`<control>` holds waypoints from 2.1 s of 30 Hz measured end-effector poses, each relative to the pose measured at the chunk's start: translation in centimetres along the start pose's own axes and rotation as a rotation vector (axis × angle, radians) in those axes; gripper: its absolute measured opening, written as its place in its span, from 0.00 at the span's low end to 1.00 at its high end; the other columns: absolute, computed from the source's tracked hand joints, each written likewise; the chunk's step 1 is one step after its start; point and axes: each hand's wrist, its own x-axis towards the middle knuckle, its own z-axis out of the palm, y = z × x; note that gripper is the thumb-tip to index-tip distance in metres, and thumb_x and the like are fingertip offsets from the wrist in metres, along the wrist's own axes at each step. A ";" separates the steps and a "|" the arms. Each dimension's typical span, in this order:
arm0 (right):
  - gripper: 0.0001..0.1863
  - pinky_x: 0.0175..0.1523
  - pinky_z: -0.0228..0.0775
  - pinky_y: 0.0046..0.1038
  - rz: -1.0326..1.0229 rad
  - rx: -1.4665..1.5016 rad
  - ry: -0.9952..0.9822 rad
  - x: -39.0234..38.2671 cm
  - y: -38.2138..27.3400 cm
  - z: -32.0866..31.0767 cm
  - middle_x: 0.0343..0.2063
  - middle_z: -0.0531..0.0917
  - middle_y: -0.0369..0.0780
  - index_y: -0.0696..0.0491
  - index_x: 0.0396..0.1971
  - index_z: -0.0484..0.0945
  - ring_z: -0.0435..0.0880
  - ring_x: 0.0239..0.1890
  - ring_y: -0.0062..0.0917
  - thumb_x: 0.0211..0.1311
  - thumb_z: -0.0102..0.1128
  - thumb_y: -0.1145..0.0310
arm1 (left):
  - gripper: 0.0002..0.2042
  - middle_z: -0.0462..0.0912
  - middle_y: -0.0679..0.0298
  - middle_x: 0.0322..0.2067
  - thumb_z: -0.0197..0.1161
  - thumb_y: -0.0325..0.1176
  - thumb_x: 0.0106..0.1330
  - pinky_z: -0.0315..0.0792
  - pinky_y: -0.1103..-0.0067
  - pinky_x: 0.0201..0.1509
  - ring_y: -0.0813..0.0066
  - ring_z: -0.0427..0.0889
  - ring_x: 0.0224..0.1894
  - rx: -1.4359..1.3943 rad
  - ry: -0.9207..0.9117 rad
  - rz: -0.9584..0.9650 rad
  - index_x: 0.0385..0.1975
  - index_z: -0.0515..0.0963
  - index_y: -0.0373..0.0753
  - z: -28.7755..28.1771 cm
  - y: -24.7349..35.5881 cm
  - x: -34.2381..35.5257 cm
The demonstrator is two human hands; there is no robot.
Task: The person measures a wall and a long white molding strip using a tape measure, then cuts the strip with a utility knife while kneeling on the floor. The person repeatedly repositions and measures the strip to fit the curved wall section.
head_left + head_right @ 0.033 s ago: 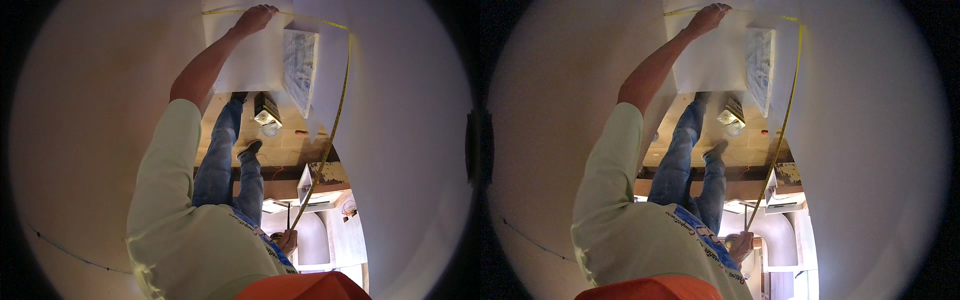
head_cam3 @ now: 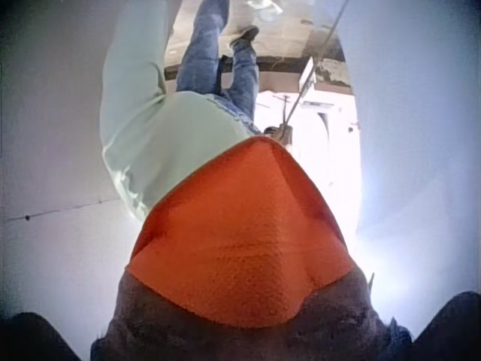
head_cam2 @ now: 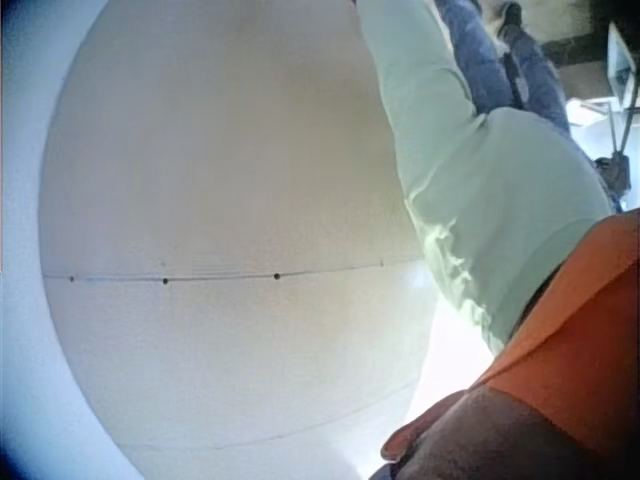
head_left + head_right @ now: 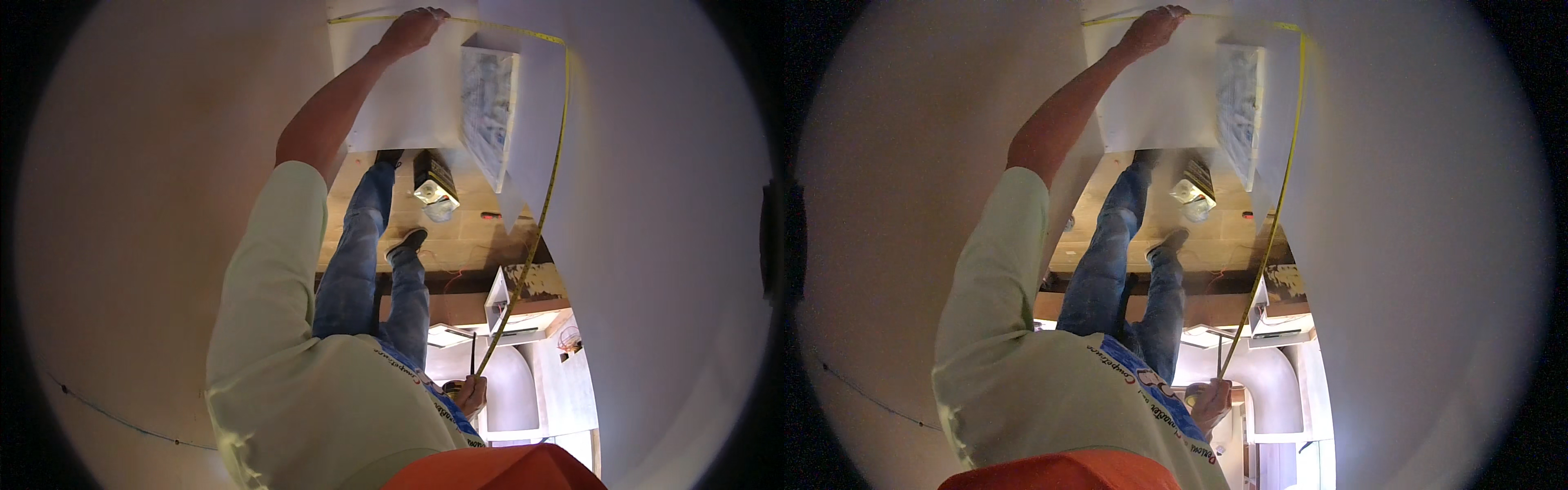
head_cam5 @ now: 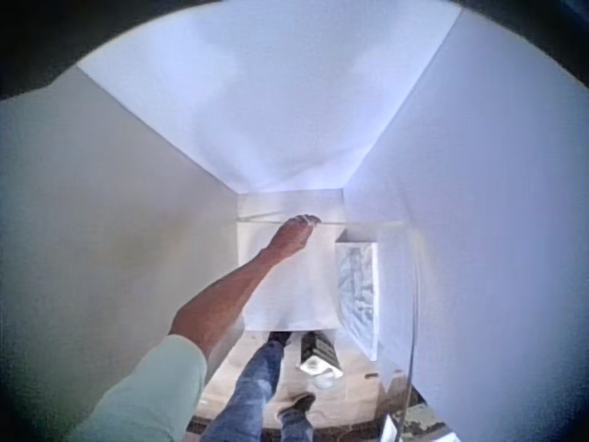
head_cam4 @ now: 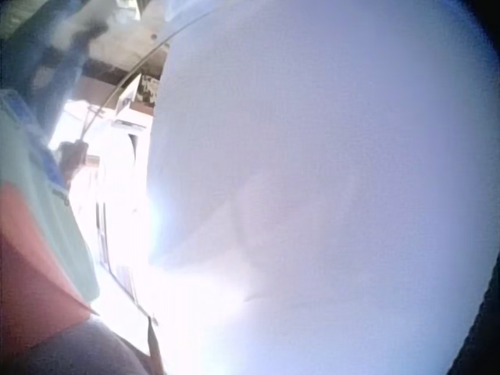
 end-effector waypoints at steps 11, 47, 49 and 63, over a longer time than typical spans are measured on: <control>0.11 0.29 0.66 0.41 -0.182 0.021 0.031 4.1 -2.9 -1.8 0.22 0.76 0.51 0.62 0.32 0.75 0.76 0.23 0.45 0.70 0.47 0.71 | 0.15 0.81 0.46 0.41 0.51 0.24 0.65 0.74 0.60 0.50 0.49 0.80 0.45 0.093 0.235 0.075 0.50 0.75 0.32 2.7 -9.4 1.4; 0.13 0.33 0.69 0.47 0.033 -0.233 -0.073 0.5 6.1 -3.8 0.25 0.80 0.52 0.57 0.34 0.78 0.80 0.28 0.51 0.73 0.48 0.65 | 0.13 0.83 0.54 0.40 0.50 0.36 0.76 0.76 0.62 0.49 0.55 0.82 0.43 0.002 -0.415 0.151 0.56 0.76 0.45 -8.5 6.2 -0.1; 0.13 0.34 0.70 0.46 -0.029 -0.173 -0.059 2.5 3.0 -3.9 0.26 0.81 0.54 0.58 0.35 0.77 0.80 0.29 0.53 0.73 0.47 0.66 | 0.13 0.84 0.55 0.41 0.52 0.35 0.75 0.77 0.63 0.49 0.57 0.82 0.44 0.020 -0.448 0.199 0.56 0.76 0.46 -7.8 5.2 -0.7; 0.19 0.42 0.74 0.47 -0.194 -0.101 -0.076 18.8 -11.6 2.9 0.31 0.84 0.54 0.61 0.33 0.79 0.84 0.36 0.54 0.73 0.42 0.63 | 0.13 0.84 0.53 0.37 0.53 0.30 0.66 0.77 0.59 0.43 0.55 0.84 0.43 0.139 -0.273 0.144 0.47 0.79 0.42 2.9 3.4 3.1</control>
